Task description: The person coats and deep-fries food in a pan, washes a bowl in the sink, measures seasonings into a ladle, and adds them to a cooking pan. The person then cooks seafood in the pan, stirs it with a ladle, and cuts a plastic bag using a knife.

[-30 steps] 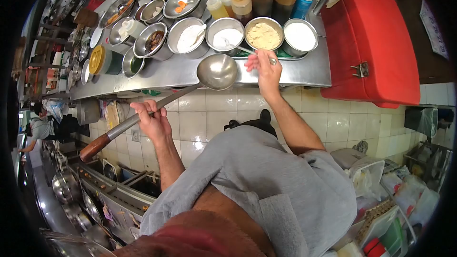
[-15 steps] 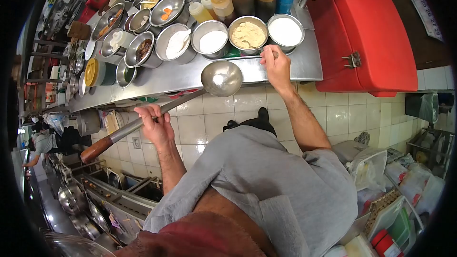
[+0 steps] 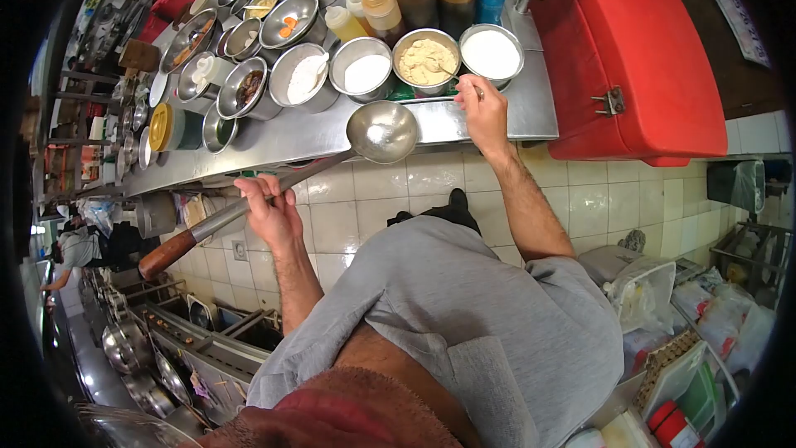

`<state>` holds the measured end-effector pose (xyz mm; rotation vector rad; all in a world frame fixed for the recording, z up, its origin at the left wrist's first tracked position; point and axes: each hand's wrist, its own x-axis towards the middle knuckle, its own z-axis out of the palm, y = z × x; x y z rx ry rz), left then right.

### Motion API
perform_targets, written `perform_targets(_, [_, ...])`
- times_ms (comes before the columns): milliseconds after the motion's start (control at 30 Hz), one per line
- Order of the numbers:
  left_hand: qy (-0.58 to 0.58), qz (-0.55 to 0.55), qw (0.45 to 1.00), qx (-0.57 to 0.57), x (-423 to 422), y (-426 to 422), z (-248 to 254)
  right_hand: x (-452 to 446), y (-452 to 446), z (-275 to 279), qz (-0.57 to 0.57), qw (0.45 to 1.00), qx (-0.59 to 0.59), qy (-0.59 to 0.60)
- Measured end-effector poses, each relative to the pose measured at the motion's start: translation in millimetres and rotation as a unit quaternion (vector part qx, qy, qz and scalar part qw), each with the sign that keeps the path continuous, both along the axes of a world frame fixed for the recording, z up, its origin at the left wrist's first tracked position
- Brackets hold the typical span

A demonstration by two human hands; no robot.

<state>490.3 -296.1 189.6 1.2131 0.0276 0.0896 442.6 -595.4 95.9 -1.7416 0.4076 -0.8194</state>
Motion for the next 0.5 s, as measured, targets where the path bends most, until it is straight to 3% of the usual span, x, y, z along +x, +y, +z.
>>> perform_targets(133, [0.002, -0.023, 1.0, -0.003, 0, -1, 2, -1, 2, -1, 0.018, 0.994, -0.105, 0.011])
perform_targets(300, [-0.001, -0.024, 1.0, 0.001, 3, -4, 2, 12, -2, -10, -0.003, 0.99, 0.143, 0.021])
perform_targets(500, [0.001, -0.002, 1.0, 0.006, 6, -5, 3, 8, -13, -5, -0.014, 0.973, 0.222, -0.06])
